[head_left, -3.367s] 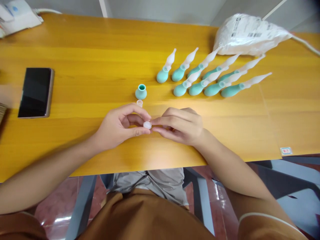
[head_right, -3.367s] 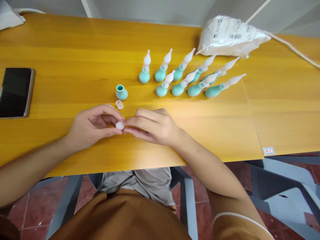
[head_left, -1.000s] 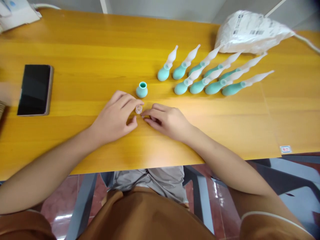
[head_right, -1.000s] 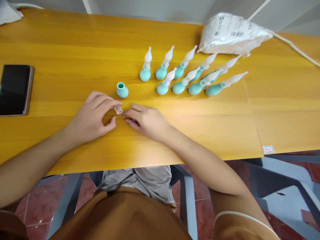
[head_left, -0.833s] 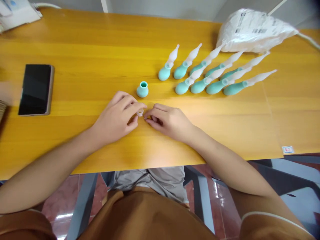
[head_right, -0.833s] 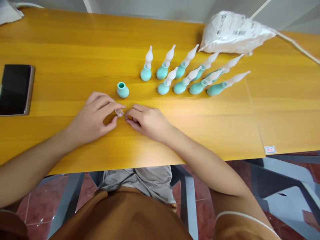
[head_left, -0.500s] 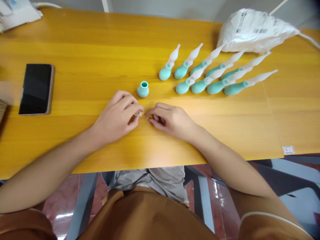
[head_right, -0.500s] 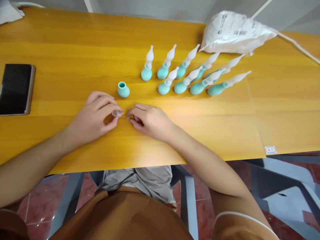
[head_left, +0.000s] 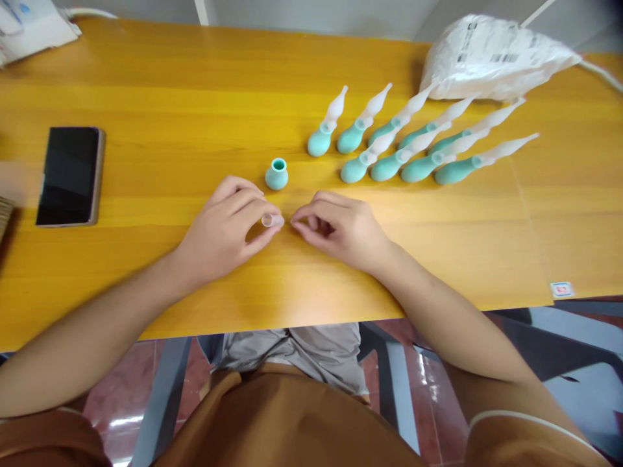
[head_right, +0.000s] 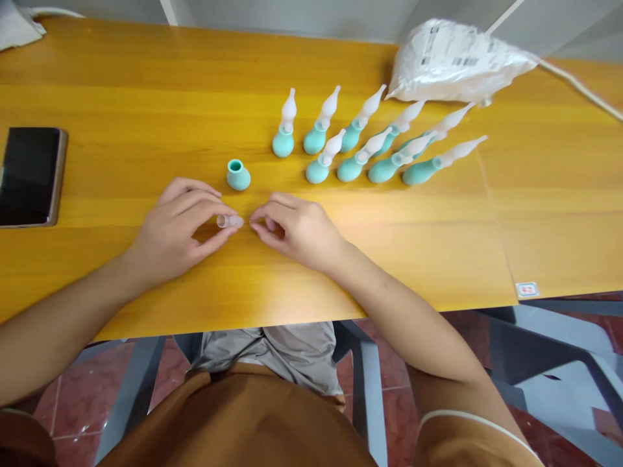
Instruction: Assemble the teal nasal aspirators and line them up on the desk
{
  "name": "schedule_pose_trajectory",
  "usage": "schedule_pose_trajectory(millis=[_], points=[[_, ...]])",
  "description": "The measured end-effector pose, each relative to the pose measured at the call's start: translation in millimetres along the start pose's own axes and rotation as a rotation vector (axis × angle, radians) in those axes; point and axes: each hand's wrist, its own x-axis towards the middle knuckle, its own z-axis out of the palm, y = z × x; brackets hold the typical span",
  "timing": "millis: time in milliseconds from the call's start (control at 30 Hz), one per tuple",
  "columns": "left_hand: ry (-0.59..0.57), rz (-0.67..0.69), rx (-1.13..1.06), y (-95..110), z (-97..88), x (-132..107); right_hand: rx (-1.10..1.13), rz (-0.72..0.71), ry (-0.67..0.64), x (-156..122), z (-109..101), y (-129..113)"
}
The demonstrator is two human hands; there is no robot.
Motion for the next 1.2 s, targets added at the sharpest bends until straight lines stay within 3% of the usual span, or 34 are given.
schedule_pose_trajectory(millis=[133,267,533,700,1200], points=[[0.009,-0.006,-0.035,4.5,-3.6,1.0,-0.029,-0.008,0.145,1.5,-6.6,-3.1],[0.014,0.011,-0.061,7.6,-6.3,0.1,-0.005,-0.069,0.208,1.4,-9.2,-7.3],[0.018,0.102,-0.102,10.3,-6.4,-0.7,0.014,-0.132,0.161,-1.1,-8.9,-12.3],[-0.047,0.081,-0.106,12.2,-6.4,-0.7,0.019,-0.168,0.116,0.5,-9.6,-14.5],[-0.038,0.099,-0.133,13.2,-4.1,-2.1,0.038,-0.211,0.107,0.2,-7.6,-14.4]])
